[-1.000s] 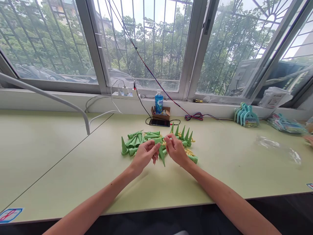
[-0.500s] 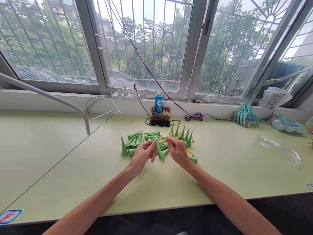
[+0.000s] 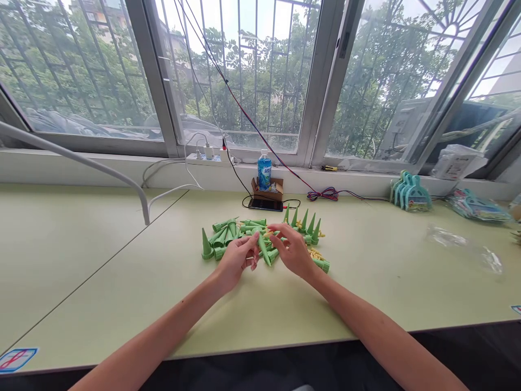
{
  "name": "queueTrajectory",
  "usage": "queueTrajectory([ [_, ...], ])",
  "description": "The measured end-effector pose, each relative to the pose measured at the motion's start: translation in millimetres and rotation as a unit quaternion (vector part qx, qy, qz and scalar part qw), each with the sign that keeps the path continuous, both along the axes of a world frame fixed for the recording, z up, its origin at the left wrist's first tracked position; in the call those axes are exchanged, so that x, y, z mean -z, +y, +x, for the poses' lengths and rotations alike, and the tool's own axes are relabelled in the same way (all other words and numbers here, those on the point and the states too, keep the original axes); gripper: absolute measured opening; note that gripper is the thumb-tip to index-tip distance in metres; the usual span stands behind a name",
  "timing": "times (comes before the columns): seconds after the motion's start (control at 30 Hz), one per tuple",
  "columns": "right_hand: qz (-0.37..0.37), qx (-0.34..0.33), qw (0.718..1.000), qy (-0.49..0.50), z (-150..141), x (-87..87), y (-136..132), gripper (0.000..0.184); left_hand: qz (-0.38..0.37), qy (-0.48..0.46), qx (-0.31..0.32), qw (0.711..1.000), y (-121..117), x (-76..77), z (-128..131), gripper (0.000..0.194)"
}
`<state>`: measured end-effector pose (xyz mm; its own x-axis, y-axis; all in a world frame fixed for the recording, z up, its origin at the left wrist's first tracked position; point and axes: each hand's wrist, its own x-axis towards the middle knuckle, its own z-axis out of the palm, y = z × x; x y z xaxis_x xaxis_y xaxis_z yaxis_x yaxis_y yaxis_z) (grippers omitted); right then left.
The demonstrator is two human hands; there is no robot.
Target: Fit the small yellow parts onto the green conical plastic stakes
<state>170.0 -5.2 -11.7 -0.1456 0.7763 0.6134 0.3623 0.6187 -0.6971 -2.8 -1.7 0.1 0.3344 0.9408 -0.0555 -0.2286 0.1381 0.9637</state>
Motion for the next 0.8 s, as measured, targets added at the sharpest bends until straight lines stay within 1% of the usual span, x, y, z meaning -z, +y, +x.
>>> queueTrajectory([
  [0.27,0.017,-0.015,1.0,-0.012,0.4,1.4,1.7,0.02,-0.025,-0.008,0.035,0.999,0.9,0.4,-1.6,0.048],
  [0.43,0.029,-0.011,0.999,-0.008,2.2,5.2,5.1,0.014,-0.05,-0.013,0.047,0.998,0.8,-0.8,-2.1,0.046],
  [0.6,0.044,-0.001,0.999,-0.031,2.6,5.1,6.0,0.012,-0.072,-0.021,0.049,0.996,-0.9,-2.9,-1.8,0.041],
  [0.7,0.048,0.01,0.998,-0.036,2.0,4.4,6.3,0.011,-0.07,-0.017,0.048,0.996,-0.8,-2.2,-1.9,0.043],
  [0.8,0.045,0.016,0.998,-0.037,1.4,4.3,6.4,0.011,-0.048,-0.004,0.047,0.998,-0.3,-0.3,-1.9,0.046],
])
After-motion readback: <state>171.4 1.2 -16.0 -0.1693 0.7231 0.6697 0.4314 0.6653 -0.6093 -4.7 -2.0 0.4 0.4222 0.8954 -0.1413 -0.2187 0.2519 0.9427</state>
